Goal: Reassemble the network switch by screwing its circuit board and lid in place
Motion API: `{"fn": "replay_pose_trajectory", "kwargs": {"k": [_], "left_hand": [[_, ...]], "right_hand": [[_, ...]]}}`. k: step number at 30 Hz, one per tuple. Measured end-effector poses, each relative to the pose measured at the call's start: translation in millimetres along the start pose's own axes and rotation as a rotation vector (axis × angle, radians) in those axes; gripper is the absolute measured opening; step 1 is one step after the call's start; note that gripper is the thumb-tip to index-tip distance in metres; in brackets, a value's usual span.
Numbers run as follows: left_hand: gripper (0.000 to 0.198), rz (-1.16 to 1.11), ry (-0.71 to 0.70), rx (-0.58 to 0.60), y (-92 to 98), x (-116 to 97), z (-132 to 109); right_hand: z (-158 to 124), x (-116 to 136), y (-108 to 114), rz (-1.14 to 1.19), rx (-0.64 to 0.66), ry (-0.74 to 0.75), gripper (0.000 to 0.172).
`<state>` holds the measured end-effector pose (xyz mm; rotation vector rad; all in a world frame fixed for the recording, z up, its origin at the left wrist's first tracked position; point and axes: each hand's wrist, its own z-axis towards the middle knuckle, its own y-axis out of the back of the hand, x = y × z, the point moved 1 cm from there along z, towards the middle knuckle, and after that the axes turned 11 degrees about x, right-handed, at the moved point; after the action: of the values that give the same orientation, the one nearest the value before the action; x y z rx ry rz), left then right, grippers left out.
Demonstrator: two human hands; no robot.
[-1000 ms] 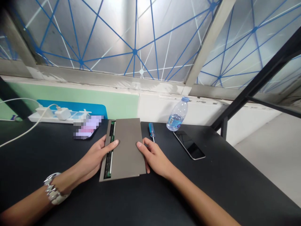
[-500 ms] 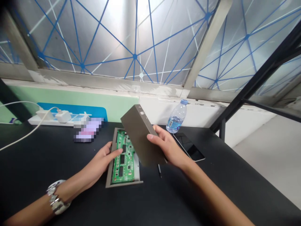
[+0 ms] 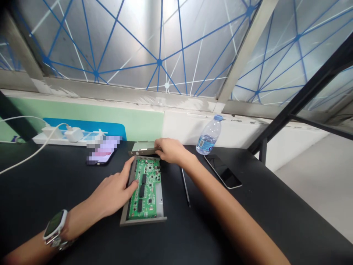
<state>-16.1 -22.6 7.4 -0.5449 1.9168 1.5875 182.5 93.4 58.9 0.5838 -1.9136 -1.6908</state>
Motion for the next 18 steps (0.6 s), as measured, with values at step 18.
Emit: {"fn": "replay_pose_trajectory", "kwargs": {"k": [18], "left_hand": [[0.068, 0.109, -0.135, -0.034, -4.0, -3, -4]], "right_hand": [[-18, -33, -19, 0.105, 0.023, -0.387, 0.035]]}}
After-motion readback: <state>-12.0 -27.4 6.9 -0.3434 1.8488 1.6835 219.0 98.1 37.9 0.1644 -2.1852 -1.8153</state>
